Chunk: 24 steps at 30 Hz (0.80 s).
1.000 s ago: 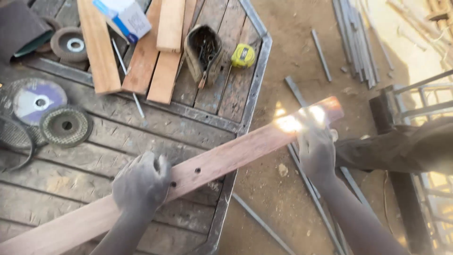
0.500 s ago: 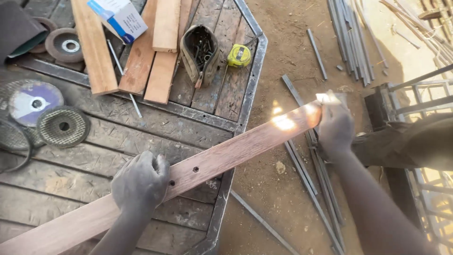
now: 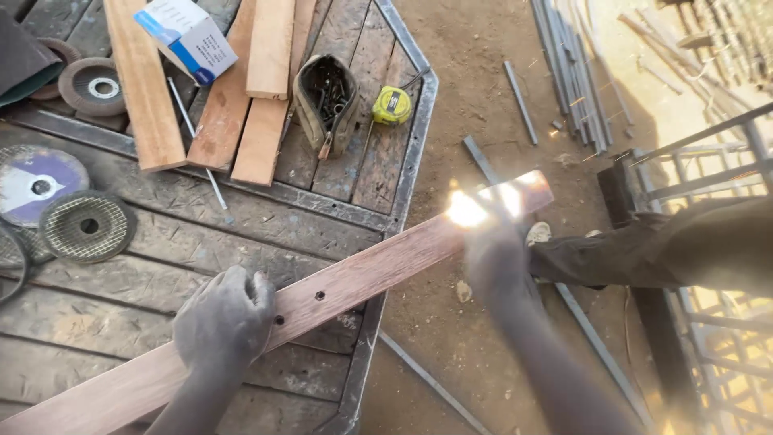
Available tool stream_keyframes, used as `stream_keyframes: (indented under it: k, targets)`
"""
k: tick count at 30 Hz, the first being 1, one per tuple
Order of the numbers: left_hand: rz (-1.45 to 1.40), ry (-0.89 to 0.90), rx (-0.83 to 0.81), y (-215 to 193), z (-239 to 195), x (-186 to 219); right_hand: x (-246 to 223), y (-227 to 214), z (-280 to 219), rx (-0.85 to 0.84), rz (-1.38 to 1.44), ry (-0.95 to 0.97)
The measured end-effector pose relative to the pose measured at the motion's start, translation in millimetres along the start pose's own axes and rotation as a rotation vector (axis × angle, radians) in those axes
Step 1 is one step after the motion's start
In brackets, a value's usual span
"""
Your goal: Sanding a wooden plank manually with sandpaper on a workbench
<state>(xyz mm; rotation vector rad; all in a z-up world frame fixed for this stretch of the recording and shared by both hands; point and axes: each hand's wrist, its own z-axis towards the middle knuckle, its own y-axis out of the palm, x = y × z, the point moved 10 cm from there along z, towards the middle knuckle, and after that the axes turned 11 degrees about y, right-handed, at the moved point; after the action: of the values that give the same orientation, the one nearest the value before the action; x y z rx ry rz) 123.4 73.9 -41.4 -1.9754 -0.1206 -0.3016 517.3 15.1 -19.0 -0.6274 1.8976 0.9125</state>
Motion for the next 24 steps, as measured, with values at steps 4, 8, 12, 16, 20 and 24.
stream_keyframes:
  k: [4,8,12,16,20,24]
  targets:
    - [-0.022,0.005,-0.013,-4,-3,4,-12,90,-96,-0.425,-1.365,-0.818]
    - [-0.018,0.018,0.017,4,0,1,-47,-6,-4,-0.062,-1.535,-0.859]
    - [-0.045,0.036,0.039,-1,0,4,-21,-43,-10,0.479,-1.722,-0.856]
    - [-0.027,0.001,0.006,0,-5,-1,-9,78,-114,-0.357,-1.066,-0.824]
    - [-0.023,0.005,0.034,-2,0,4,-64,38,-77,-0.283,-1.291,-0.992]
    - [-0.004,0.005,0.029,2,-2,4,-77,-105,20,0.399,-1.507,-0.487]
